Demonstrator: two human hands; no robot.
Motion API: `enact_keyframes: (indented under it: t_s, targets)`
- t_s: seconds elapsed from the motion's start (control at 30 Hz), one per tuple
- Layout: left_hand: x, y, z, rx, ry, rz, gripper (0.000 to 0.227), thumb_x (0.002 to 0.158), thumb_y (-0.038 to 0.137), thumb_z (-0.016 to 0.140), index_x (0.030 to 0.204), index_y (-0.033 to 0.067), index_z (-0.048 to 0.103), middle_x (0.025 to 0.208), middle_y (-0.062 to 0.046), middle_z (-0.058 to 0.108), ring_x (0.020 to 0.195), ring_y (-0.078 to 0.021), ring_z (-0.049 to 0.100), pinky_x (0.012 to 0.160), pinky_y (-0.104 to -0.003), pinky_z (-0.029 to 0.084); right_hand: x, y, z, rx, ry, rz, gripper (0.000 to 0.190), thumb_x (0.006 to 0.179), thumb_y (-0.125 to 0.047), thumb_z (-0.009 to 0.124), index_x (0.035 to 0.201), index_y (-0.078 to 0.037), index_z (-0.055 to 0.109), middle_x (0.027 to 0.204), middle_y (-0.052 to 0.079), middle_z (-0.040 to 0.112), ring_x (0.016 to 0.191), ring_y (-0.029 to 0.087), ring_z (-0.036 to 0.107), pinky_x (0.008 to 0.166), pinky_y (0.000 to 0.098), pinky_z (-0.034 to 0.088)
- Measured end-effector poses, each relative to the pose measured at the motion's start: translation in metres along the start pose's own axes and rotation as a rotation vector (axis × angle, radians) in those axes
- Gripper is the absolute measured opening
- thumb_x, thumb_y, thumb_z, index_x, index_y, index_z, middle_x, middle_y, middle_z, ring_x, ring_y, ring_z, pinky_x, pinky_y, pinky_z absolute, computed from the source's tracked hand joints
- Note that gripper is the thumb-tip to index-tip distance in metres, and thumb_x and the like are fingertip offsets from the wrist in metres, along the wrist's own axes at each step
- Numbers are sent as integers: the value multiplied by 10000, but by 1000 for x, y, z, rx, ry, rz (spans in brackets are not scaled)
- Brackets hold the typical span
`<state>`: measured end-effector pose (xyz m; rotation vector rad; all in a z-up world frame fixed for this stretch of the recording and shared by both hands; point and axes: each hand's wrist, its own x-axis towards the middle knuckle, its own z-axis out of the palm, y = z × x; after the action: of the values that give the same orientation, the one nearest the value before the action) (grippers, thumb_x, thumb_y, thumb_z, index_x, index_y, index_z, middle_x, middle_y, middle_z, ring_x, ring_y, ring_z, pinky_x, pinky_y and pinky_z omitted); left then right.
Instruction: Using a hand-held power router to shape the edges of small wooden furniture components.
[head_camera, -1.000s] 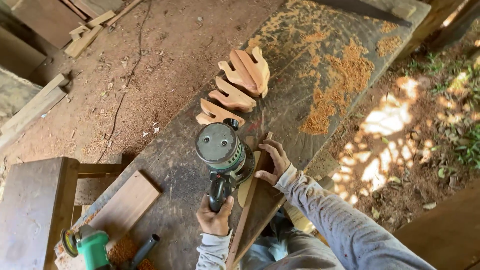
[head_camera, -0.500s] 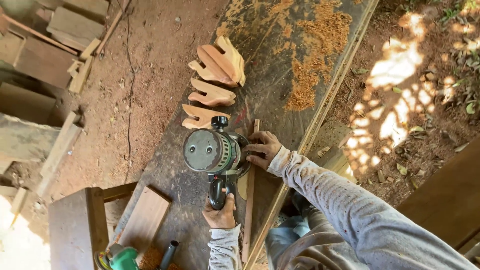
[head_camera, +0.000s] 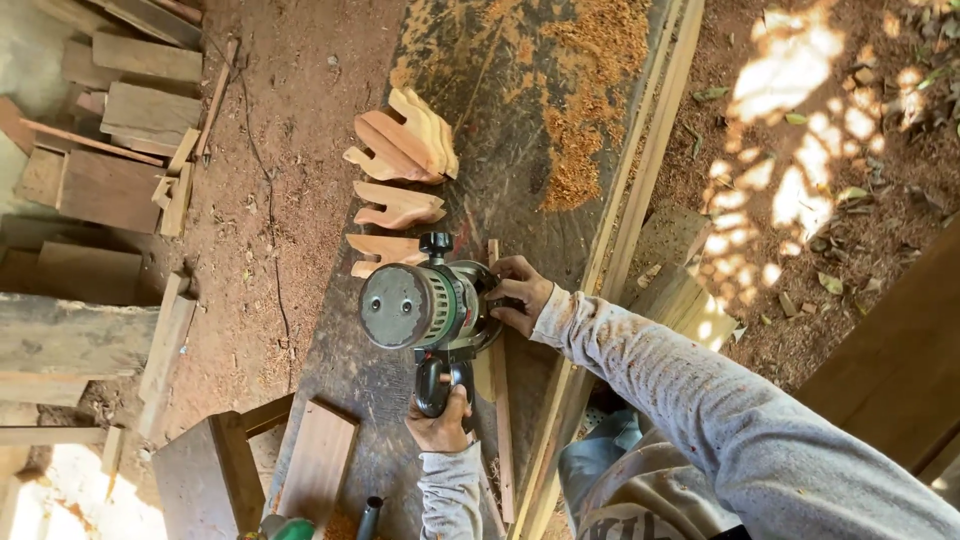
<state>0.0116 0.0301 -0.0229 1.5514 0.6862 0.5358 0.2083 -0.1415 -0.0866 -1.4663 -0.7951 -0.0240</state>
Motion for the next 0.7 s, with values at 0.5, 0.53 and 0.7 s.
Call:
enact_keyframes:
  t_s: [0.5,0.53,0.7]
  targets:
    - [33,6,-15,-26,-238,61,243,752,-29,703,991,18,708,567,-62,615,435,-131,516,460,-266,480,-2,11,0,2,41,-4,304,722,44,776,995,-71,706,1077,117,477,860,257,531,710,340,511]
    - [36,4,-16,-47,-244,53,243,750,-31,703,988,20,708,569,-62,610,436,-138,519,462,-275,485,-2,10,-1,-2,28,-7,314,726,42,768,1008,-73,690,1072,124,477,881,271,526,732,359,509]
    - [44,7,-13,-19,-253,52,238,742,-4,714,979,14,700,550,-60,590,433,-140,513,456,-273,479,1,6,-5,-7,6,24,315,744,57,726,1021,-71,653,1059,122,452,889,270,506,746,366,501]
